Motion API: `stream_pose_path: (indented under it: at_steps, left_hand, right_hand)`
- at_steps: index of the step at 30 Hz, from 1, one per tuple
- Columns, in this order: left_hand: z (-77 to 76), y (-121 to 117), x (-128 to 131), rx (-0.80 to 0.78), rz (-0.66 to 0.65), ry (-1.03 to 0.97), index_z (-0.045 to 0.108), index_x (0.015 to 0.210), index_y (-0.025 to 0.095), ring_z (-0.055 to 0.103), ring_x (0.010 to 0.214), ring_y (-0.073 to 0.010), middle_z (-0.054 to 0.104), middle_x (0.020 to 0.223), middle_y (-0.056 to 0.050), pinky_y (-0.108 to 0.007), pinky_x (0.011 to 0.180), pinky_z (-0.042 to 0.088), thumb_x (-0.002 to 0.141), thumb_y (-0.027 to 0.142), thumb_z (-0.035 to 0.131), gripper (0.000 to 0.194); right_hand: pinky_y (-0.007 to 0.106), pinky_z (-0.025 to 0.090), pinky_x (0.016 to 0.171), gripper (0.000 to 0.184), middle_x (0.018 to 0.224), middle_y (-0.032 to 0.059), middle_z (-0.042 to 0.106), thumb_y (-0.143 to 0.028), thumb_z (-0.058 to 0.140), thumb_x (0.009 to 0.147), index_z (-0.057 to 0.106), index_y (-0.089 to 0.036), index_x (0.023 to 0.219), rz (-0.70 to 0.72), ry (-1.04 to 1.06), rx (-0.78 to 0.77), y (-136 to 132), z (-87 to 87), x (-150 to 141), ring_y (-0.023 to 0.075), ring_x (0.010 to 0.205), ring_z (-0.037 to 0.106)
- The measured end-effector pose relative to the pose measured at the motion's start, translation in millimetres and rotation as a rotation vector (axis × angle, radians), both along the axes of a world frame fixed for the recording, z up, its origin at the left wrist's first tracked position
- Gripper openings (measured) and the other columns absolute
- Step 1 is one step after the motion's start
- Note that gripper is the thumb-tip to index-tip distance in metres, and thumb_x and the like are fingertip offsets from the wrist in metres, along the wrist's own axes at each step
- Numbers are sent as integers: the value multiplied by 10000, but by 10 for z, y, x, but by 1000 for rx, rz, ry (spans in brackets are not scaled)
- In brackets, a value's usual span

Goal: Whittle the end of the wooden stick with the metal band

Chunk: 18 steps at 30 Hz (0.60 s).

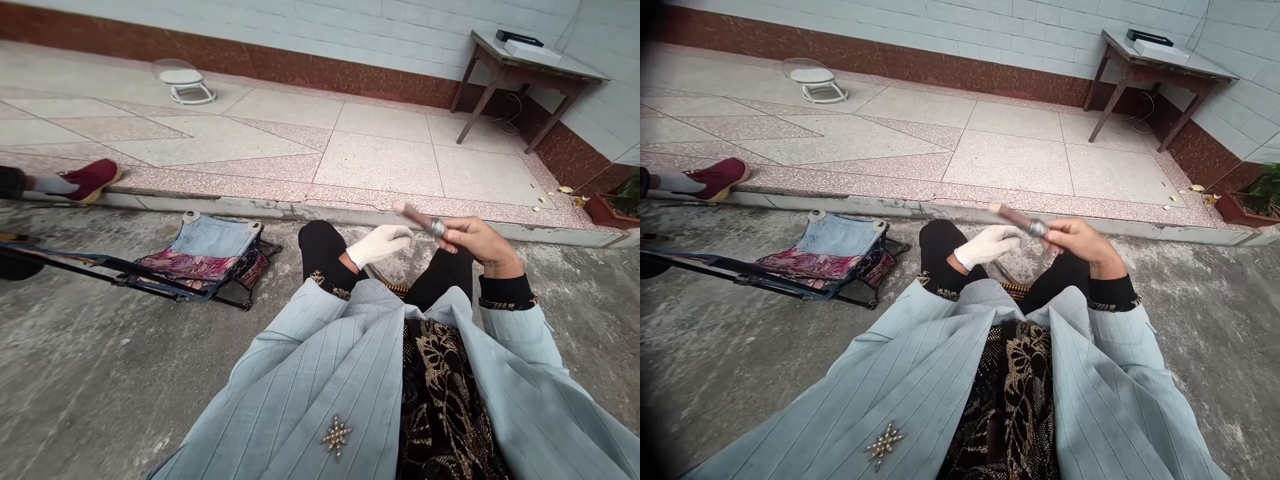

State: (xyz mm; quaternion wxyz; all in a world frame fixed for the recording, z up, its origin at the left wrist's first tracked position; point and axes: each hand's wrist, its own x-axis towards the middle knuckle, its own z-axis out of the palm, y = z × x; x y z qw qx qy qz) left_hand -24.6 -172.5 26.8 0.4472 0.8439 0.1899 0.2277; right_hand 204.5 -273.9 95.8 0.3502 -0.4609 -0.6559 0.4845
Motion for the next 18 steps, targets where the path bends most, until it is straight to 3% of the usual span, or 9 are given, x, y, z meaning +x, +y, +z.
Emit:
stream_pose_path:
  at_steps: [2, 5, 7, 10, 14, 18]
  left_hand:
    - [-51, -75, 49, 8, 1, 16, 680, 999, 146, 635, 883, -151, 706, 953, -28, -280, 852, 474, 940, 322, 464, 285]
    - [-67, -159, 90, 111, -41, 86, 683, 1019, 161, 636, 903, -152, 706, 978, -18, -272, 860, 465, 954, 309, 446, 287]
    - [-61, -191, 100, 235, -70, 166, 689, 1045, 168, 644, 929, -165, 713, 1007, -27, -278, 871, 463, 960, 298, 443, 291]
    - [-56, -212, 95, 437, -52, 253, 691, 1103, 178, 650, 1000, -196, 711, 1103, -56, -296, 879, 465, 971, 310, 448, 306]
    - [-38, -179, 73, 628, 4, 311, 696, 1089, 192, 663, 984, -212, 715, 1063, -60, -303, 834, 468, 981, 337, 445, 310]
    - [41, -76, 73, 693, 14, 305, 698, 1070, 183, 665, 937, -204, 709, 1033, -60, -294, 791, 467, 965, 320, 473, 284]
  right_hand:
    - [227, 359, 515, 290, 705, 12, 594, -440, 676, 847, 686, -151, 828, -212, 104, 52, 38, -18, -20, 81, 554, 455]
    - [225, 349, 507, 273, 716, 18, 591, -430, 663, 835, 646, -161, 786, -377, 83, 59, 133, -109, -13, 84, 551, 464]
    - [234, 357, 522, 263, 710, 24, 595, -419, 617, 849, 644, -162, 797, -449, -69, 70, 194, -198, 15, 96, 553, 467]
    - [260, 358, 574, 245, 741, 49, 638, -368, 562, 872, 687, -163, 922, -535, -526, 123, 236, -313, 40, 140, 616, 514]
    - [293, 319, 616, 278, 862, 113, 699, -348, 508, 922, 718, -174, 977, -402, -1129, 78, 200, -358, -22, 214, 759, 587]
    - [297, 319, 621, 253, 905, 117, 713, -329, 523, 922, 726, -178, 911, -113, -1279, -38, 148, -322, -109, 213, 782, 596]
